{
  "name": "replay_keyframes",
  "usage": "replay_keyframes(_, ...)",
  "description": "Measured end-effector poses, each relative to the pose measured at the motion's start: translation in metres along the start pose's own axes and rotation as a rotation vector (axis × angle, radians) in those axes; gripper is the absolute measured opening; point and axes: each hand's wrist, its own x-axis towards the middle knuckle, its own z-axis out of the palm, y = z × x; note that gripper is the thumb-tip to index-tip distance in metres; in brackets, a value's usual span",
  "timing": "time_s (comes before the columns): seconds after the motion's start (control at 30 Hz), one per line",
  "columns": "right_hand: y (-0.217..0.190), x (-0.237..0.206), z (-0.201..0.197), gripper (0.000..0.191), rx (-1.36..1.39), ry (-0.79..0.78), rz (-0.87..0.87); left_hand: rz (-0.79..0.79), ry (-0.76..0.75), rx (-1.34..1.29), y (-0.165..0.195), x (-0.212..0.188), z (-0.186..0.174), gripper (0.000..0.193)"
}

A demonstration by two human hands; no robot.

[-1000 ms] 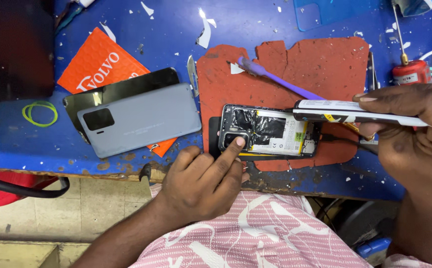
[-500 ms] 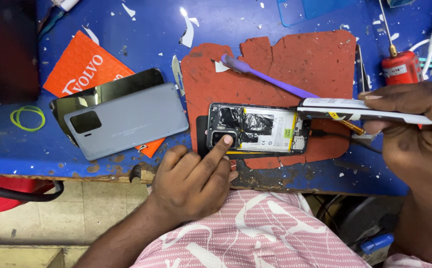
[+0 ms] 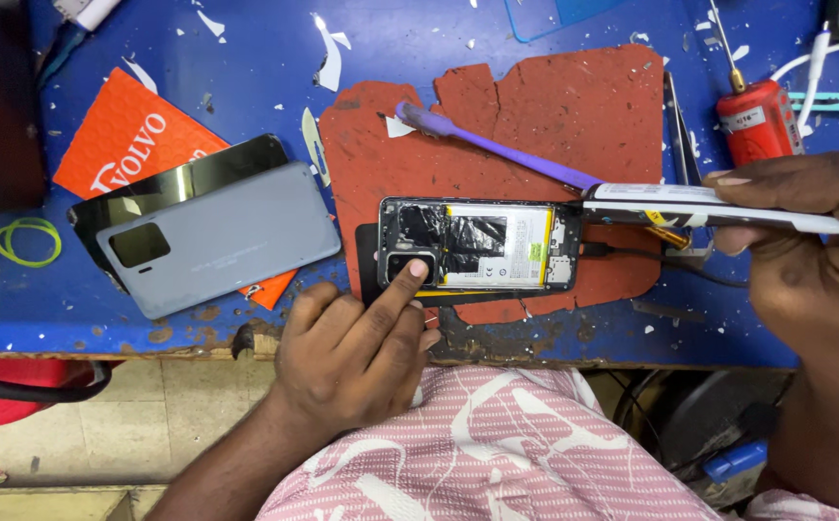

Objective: The person applies adhesive to a smartphone back cover and attaches it to the phone body. They then connect a charging cable to test the device, wipe the surface with a tissue, and interact with the touchscreen. Finally, they open a replacement battery package and prepare to install it.

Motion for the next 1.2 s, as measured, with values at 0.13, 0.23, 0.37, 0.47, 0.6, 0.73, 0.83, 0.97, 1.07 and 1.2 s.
replay_keyframes(0.13,0.004,-0.006,-0.001,0.016,0.102,0.036,0.035,-0.002,-0.007,0.001,0.002,-0.001,-0.001,0.019)
replay_keyframes(0.23,0.003,-0.008,-0.002,0.017,0.085,0.033,0.025,-0.006,-0.011,0.002,0.004,-0.002,-0.001,0.018)
replay_keyframes(0.37,0.000,-0.010,-0.006,0.019,-0.018,0.015,-0.018,-0.015,-0.014,0.005,0.007,-0.003,-0.002,0.018)
replay_keyframes(0.47,-0.001,-0.015,-0.007,0.017,0.022,0.029,0.032,-0.024,-0.019,0.006,0.009,-0.004,-0.003,0.018)
replay_keyframes(0.6,0.000,-0.024,-0.007,0.018,0.025,0.023,0.087,-0.027,-0.014,0.016,0.011,-0.005,-0.003,0.019)
replay_keyframes(0.73,-0.001,-0.031,-0.007,0.018,0.099,0.040,0.040,-0.032,-0.012,0.019,0.013,-0.007,-0.004,0.018)
replay_keyframes(0.83,-0.004,-0.033,-0.009,0.019,0.107,0.019,0.038,-0.035,-0.017,0.018,0.015,-0.008,-0.005,0.018)
replay_keyframes(0.97,-0.012,-0.038,-0.009,0.020,0.101,0.034,0.019,-0.026,-0.009,0.028,0.016,-0.011,-0.005,0.018)
replay_keyframes(1.07,-0.015,-0.041,-0.007,0.020,0.097,0.040,0.022,-0.029,-0.005,0.031,0.017,-0.014,-0.004,0.019)
replay_keyframes(1.2,-0.017,-0.048,-0.010,0.023,-0.011,-0.016,0.055,-0.029,0.002,0.029,0.018,-0.018,-0.004,0.019)
